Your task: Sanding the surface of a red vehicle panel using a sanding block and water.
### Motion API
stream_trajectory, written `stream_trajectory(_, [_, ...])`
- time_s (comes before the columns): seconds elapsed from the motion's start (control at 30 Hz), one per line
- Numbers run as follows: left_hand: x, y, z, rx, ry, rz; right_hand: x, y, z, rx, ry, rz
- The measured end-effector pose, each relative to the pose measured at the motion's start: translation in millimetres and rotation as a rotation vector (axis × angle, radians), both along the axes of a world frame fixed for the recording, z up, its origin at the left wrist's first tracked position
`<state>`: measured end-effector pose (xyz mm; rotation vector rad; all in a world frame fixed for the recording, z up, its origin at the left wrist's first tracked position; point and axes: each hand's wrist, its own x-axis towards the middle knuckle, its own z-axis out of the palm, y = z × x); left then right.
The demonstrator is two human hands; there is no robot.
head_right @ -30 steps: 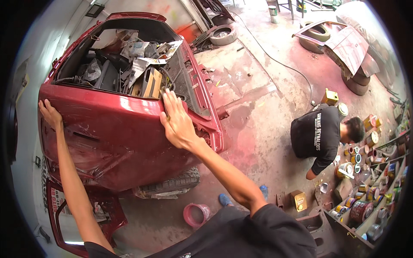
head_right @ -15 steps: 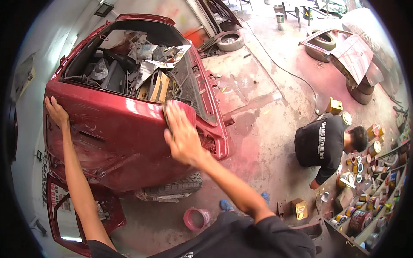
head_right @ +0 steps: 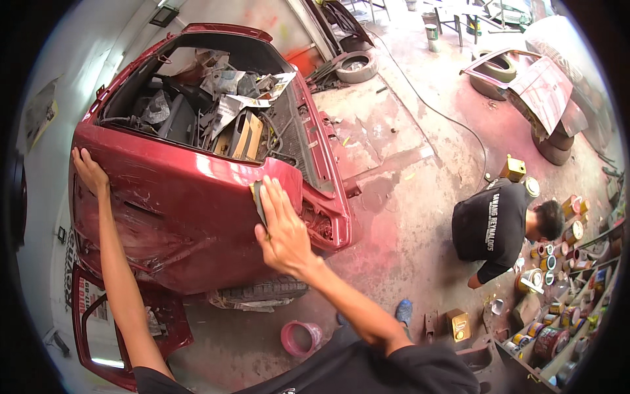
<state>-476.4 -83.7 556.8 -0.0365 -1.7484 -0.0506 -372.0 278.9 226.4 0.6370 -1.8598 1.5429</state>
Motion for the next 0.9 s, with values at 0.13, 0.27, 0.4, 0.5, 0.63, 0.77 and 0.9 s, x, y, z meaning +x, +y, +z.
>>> stream_trajectory(0.13, [0,11,-3,0.028,0.004,-0.027,-48,15,11,-0.040,-0.078,-0.031])
stream_trajectory(0.27, [1,0,-1,0.020,0.005,-0.018,-4,-1,-6,-0.116,-0.040,-0.025])
stream_trajectory(0.4, [-1,11,-1,0.040,0.006,-0.045,-67,15,12,-0.086,-0.128,0.054])
stream_trajectory(0.5, [0,5,-2,0.032,0.008,-0.038,-16,0,-5,-0.108,-0.104,-0.024])
stream_trajectory(0.63, [0,8,-2,0.050,-0.009,-0.039,-21,8,-11,-0.051,-0.077,-0.004])
stream_trajectory(0.77, [0,6,3,0.038,0.012,-0.040,-48,19,4,-0.138,-0.156,0.106])
stream_trajectory(0.9, [4,2,-1,0.060,0.004,-0.013,10,12,-17,-0.088,-0.118,0.116])
